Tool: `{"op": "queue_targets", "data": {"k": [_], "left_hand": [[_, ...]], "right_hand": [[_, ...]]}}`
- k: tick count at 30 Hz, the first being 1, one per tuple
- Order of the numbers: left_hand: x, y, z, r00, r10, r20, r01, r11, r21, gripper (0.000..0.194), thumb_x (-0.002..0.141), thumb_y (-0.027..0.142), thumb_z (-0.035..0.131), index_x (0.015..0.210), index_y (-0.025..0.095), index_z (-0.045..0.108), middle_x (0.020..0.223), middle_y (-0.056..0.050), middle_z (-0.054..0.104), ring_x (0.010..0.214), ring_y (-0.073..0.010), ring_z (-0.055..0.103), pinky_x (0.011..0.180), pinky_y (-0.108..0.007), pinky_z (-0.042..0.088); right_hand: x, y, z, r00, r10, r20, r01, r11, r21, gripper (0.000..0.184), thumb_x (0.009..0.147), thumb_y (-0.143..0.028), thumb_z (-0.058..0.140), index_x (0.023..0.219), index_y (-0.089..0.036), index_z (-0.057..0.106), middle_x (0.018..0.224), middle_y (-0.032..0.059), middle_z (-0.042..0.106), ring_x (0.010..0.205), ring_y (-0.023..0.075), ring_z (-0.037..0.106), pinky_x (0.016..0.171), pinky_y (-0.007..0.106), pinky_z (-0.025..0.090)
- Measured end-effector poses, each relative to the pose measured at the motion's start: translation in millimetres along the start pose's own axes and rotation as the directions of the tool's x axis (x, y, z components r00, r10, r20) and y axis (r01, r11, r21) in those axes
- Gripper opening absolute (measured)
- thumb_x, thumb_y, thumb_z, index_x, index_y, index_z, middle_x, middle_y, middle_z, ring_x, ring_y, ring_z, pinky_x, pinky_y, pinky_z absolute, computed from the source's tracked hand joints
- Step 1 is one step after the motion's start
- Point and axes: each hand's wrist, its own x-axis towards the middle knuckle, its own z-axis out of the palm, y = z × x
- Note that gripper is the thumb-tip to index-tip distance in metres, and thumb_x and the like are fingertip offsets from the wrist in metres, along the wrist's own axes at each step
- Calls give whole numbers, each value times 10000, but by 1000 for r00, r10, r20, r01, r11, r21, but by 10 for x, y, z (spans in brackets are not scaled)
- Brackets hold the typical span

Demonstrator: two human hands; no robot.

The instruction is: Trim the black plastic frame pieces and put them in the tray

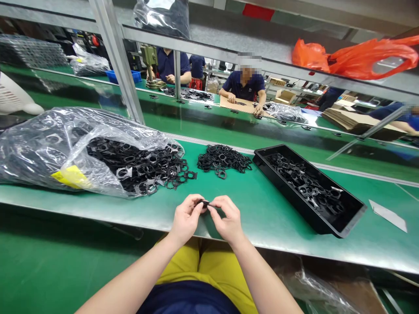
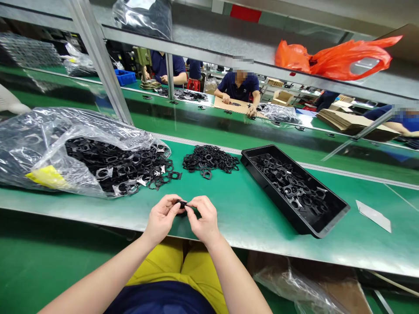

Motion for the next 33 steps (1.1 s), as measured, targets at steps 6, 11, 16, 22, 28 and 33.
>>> {"op": "queue_targets", "data": {"k": [6,11,16,22,28,33], "left_hand": [[-23,-46,4,1000,22,-8,-22,1000,-17,120,876,251,531,960,181,581,909,-35,621,817,-145,634,774,-291,565],[-49,-37,-7,999,43,-16,-43,999,1,117,877,238,534,966,186,591,913,-35,634,817,-147,641,774,-284,559],[-56,-43,-4,998,57,-20,-56,998,35,110,864,221,553,950,182,610,882,-31,648,777,-140,645,755,-265,551],[-61,-33,12,996,70,-53,-68,997,43,122,867,236,543,959,184,604,912,-38,658,834,-161,656,789,-294,559],[-80,-7,11,996,73,-55,-69,995,66,129,864,231,548,962,182,616,928,-51,671,836,-168,663,794,-294,557],[-70,-5,11,996,79,-46,-76,995,68,123,859,221,555,954,182,623,919,-46,671,819,-160,667,781,-282,560]], "right_hand": [[-24,8,16,1000,-9,-14,8,1000,-21,92,824,-118,570,852,-185,626,788,63,608,753,189,584,675,327,500],[-24,-1,26,999,-23,-25,23,999,-25,103,825,-106,564,858,-182,626,783,62,610,737,186,583,660,322,499],[-18,11,31,998,-48,-36,47,998,-34,119,827,-99,560,879,-180,630,788,63,617,740,183,584,663,320,500],[-15,-7,25,998,-48,-48,45,998,-54,108,831,-104,550,864,-176,622,769,63,614,714,178,571,643,318,494],[-23,-6,32,999,-46,-23,45,997,-56,105,838,-126,542,857,-186,626,761,64,620,709,183,570,640,328,497],[-28,-13,36,999,-33,-29,32,999,-40,105,837,-116,537,843,-182,619,754,63,609,711,181,568,642,326,496]]}}
